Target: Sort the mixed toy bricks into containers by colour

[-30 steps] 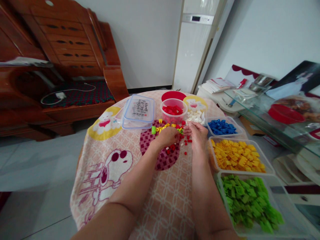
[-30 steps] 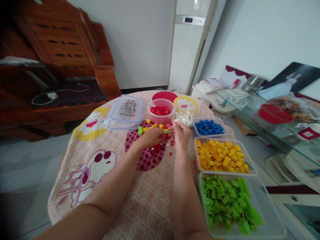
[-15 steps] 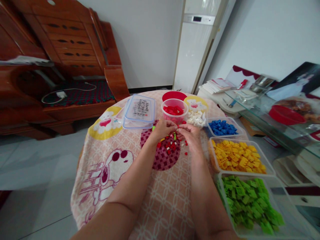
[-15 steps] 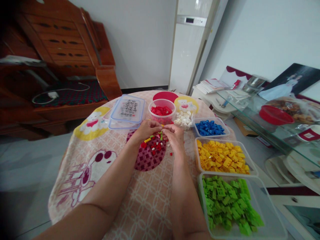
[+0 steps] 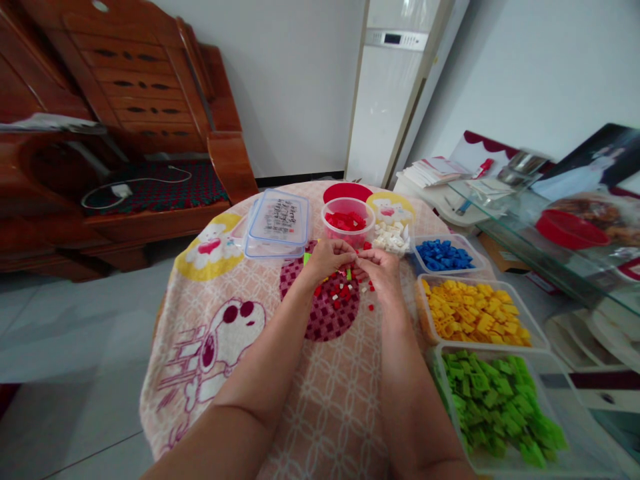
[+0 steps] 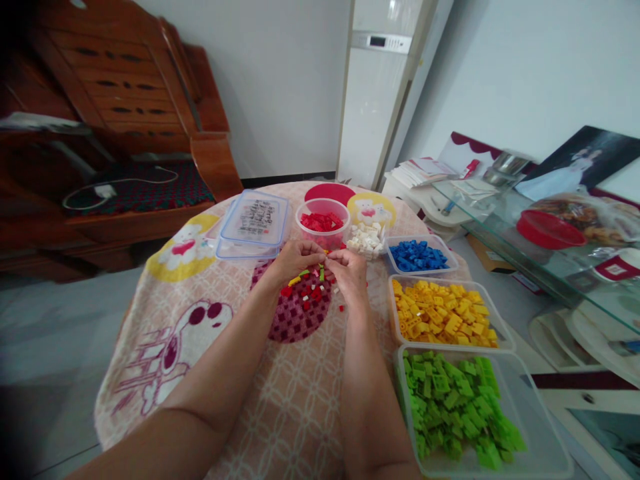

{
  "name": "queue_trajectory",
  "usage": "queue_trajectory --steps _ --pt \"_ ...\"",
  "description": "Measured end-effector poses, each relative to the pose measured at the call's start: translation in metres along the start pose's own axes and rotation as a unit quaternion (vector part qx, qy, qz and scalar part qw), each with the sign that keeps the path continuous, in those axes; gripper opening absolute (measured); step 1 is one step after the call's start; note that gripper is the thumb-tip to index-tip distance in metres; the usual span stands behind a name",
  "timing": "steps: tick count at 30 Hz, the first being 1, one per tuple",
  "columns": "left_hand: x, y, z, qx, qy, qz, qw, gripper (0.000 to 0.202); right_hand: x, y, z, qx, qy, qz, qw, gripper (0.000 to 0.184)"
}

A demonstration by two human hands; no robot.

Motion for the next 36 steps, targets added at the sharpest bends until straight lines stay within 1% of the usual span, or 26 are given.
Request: queue_trajectory --steps 2,5,9,12,14,16,21,23,25,27,29,31,33,34,36 --pt "0.001 -0.001 0.002 -0.001 -0.037 -0.019 0.999 0.014 -0.001 -0.001 0.002 -0.022 -0.009 0.001 1.0 0.018" --pt "-0.001 0.001 0.004 0.021 -0.123 -0.041 0.991 0.014 -0.003 -0.007 0.01 -0.09 -0.038 0.028 0.995 0.021" --pt "-0.009 0.006 -0.001 0.085 -0.267 -0.042 0.959 0.012 -0.006 -0.017 0.026 -0.184 -0.097 0.096 0.973 0.028" --pt "-0.013 0.009 -0.008 0.128 -0.331 -0.042 0.934 0.015 -0.006 -0.021 0.034 -0.225 -0.134 0.13 0.956 0.038" --pt "-0.014 0.008 -0.014 0.134 -0.361 -0.049 0.921 0.017 -0.006 -0.022 0.037 -0.234 -0.145 0.133 0.952 0.042" --pt "-0.012 0.007 -0.02 0.13 -0.389 -0.055 0.91 0.018 -0.006 -0.021 0.037 -0.235 -0.147 0.127 0.952 0.041" --pt "-0.009 0.01 -0.041 0.153 -0.441 -0.072 0.882 0.015 -0.005 -0.018 0.035 -0.232 -0.142 0.099 0.957 0.035" --pt "-0.008 0.012 -0.048 0.152 -0.465 -0.067 0.87 0.013 -0.005 -0.018 0.034 -0.226 -0.141 0.088 0.96 0.032" --pt "-0.007 0.013 -0.051 0.148 -0.477 -0.063 0.864 0.013 -0.005 -0.017 0.034 -0.22 -0.135 0.081 0.963 0.031" --pt "-0.006 0.012 -0.049 0.147 -0.461 -0.067 0.873 0.017 -0.005 -0.017 0.033 -0.217 -0.123 0.074 0.966 0.03" --pt "-0.004 0.009 -0.042 0.139 -0.404 -0.069 0.901 0.02 -0.005 -0.015 0.032 -0.209 -0.104 0.068 0.97 0.029" --pt "-0.001 0.004 -0.031 0.116 -0.308 -0.056 0.943 0.018 -0.004 -0.013 0.03 -0.189 -0.081 0.061 0.977 0.027" --pt "0.003 0.001 -0.02 0.083 -0.187 -0.035 0.978 0.01 -0.002 -0.01 0.026 -0.15 -0.054 0.049 0.986 0.024" --pt "0.004 0.0 -0.016 0.068 -0.124 -0.025 0.99 0.007 -0.001 -0.009 0.024 -0.123 -0.039 0.04 0.991 0.023" --pt "0.006 -0.001 -0.009 0.045 -0.012 -0.011 0.999 0.011 0.0 -0.005 0.018 -0.061 -0.01 0.017 0.998 0.022"
Point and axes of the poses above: each hand's wrist, its own y-axis away from the middle knuckle, its own z-axis out of the back of the hand, x = y × z, the point moved 2 cm from there along -y, towards the middle knuckle, and after that the axes turned 5 degrees about x, right-handed, at the moved point
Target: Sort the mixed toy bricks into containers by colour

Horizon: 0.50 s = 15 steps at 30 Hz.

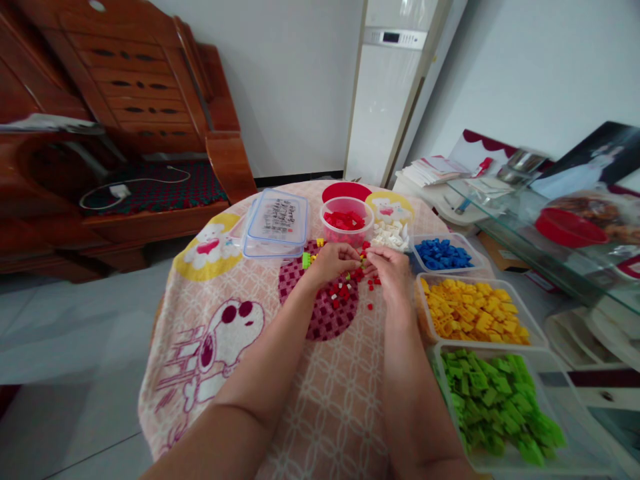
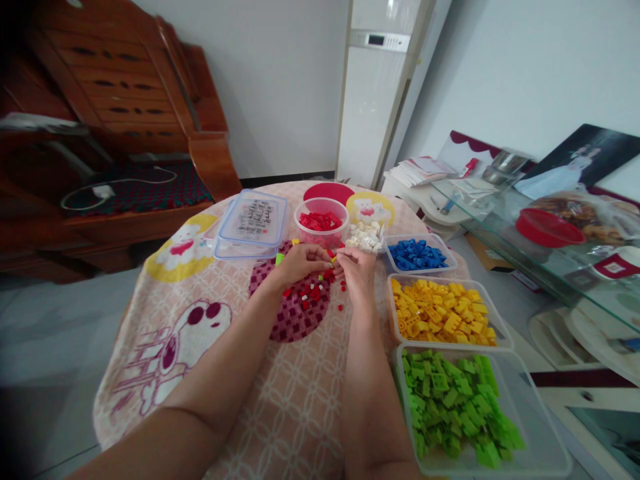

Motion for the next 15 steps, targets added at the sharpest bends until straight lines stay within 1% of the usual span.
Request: queue_trajectory --steps 3,7,10,12,15 --pt "0.0 0.001 0.005 -0.019 0.101 0.01 0.995 0.023 0.001 0.005 -0.008 0.072 0.024 -0.02 0.997 0.022" --pt "-0.003 0.003 0.006 -0.03 0.137 0.022 0.99 0.032 0.003 0.008 -0.013 0.11 0.036 -0.012 0.993 0.025" --pt "-0.004 0.003 0.006 -0.031 0.138 0.02 0.99 0.031 0.004 0.009 -0.014 0.122 0.034 -0.008 0.992 0.027" --pt "-0.003 0.003 0.006 -0.032 0.131 0.018 0.991 0.028 0.004 0.009 -0.013 0.12 0.026 -0.01 0.992 0.027" --pt "-0.002 0.003 0.01 -0.036 0.087 0.014 0.995 0.022 0.003 0.007 -0.011 0.082 0.0 -0.009 0.997 0.026"
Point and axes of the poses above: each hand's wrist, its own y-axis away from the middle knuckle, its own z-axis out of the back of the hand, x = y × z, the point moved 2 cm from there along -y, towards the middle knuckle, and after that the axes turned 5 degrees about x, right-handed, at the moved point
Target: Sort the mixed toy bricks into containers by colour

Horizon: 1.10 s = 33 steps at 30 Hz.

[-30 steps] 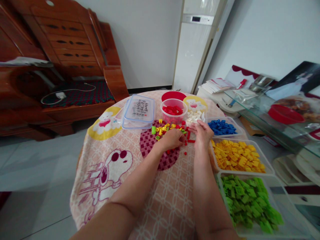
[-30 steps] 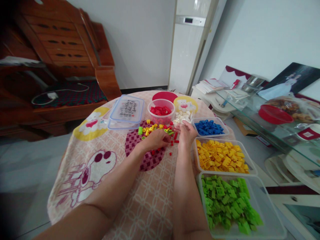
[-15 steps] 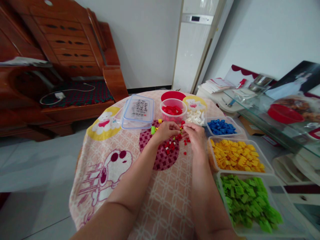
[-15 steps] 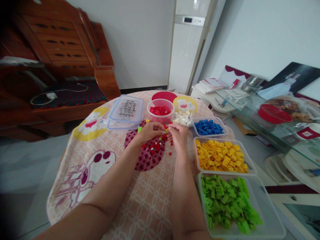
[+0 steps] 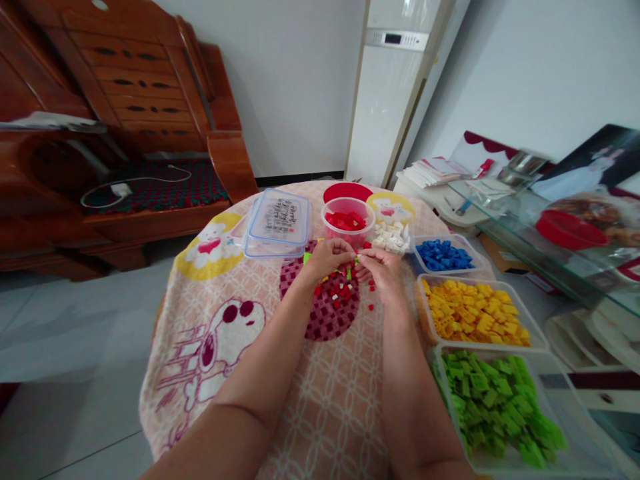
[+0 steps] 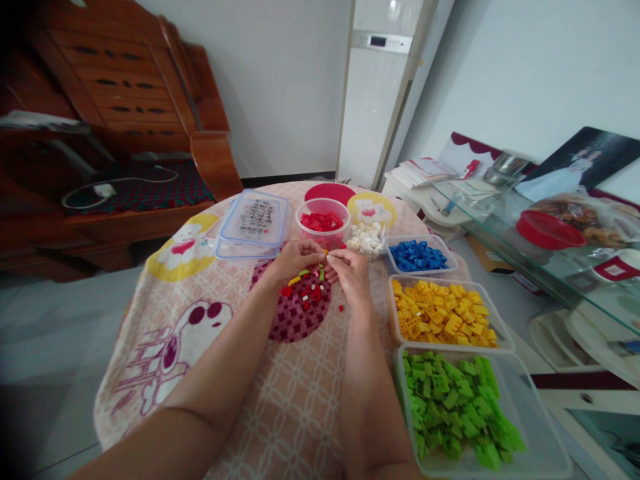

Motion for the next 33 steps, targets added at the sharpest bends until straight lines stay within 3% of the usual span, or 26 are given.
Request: queue_trajectory --steps 4,9,14,19,23,28,33 --pt "-0.005 0.002 0.009 0.001 -0.15 -0.015 0.989 0.011 -0.002 -0.006 0.009 -0.113 -0.062 0.045 0.991 0.027" --pt "-0.014 0.007 0.011 0.049 -0.394 0.002 0.918 0.008 -0.004 -0.013 0.02 -0.21 -0.137 0.104 0.962 0.032" --pt "-0.017 0.011 0.001 0.138 -0.508 0.03 0.85 0.013 -0.003 -0.014 0.024 -0.251 -0.165 0.129 0.945 0.041" --pt "-0.016 0.014 -0.003 0.175 -0.556 0.043 0.811 0.024 -0.003 -0.013 0.025 -0.242 -0.152 0.105 0.952 0.034" --pt "-0.015 0.014 -0.001 0.171 -0.527 0.039 0.832 0.024 -0.005 -0.013 0.022 -0.203 -0.113 0.07 0.97 0.027" --pt "-0.015 0.01 0.005 0.116 -0.406 0.012 0.907 0.013 -0.002 -0.008 0.015 -0.144 -0.057 0.039 0.987 0.025" --pt "-0.013 0.007 0.011 0.084 -0.2 0.003 0.976 0.007 0.001 -0.001 0.005 -0.039 0.001 -0.005 0.999 0.025"
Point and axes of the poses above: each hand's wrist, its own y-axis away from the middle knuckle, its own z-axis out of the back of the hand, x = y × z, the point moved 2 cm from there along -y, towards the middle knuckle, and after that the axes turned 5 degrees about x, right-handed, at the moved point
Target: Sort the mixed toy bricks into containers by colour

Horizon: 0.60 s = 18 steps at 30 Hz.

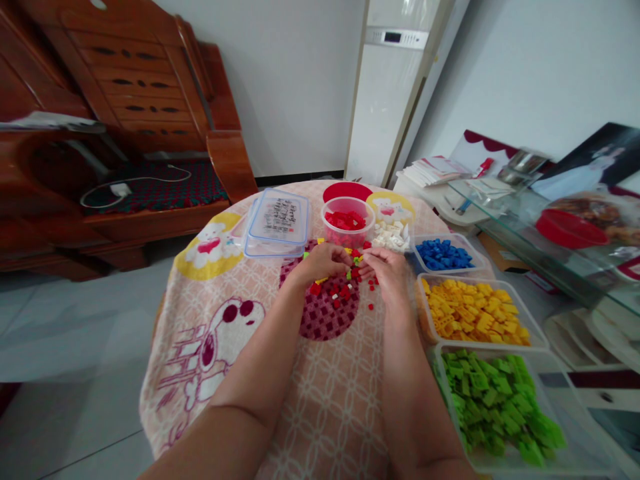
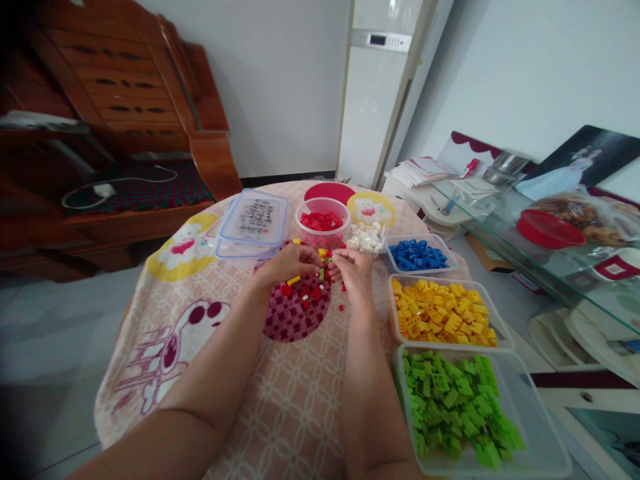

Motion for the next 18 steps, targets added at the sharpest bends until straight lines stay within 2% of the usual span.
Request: queue_trajectory --steps 5,10,15,18 --pt "0.004 0.0 0.001 -0.032 0.152 0.021 0.988 0.016 -0.003 0.004 -0.008 0.084 0.018 -0.023 0.996 0.02" --pt "0.005 -0.001 0.0 -0.03 0.189 0.025 0.981 0.02 -0.005 0.005 -0.011 0.117 0.02 -0.023 0.993 0.022" --pt "0.007 -0.004 -0.002 -0.046 0.171 0.019 0.984 0.019 -0.005 0.004 -0.011 0.088 0.024 -0.015 0.996 0.021" --pt "0.006 -0.004 -0.002 -0.049 0.096 0.002 0.994 0.012 -0.005 0.0 -0.007 0.016 -0.006 0.004 1.0 0.023"
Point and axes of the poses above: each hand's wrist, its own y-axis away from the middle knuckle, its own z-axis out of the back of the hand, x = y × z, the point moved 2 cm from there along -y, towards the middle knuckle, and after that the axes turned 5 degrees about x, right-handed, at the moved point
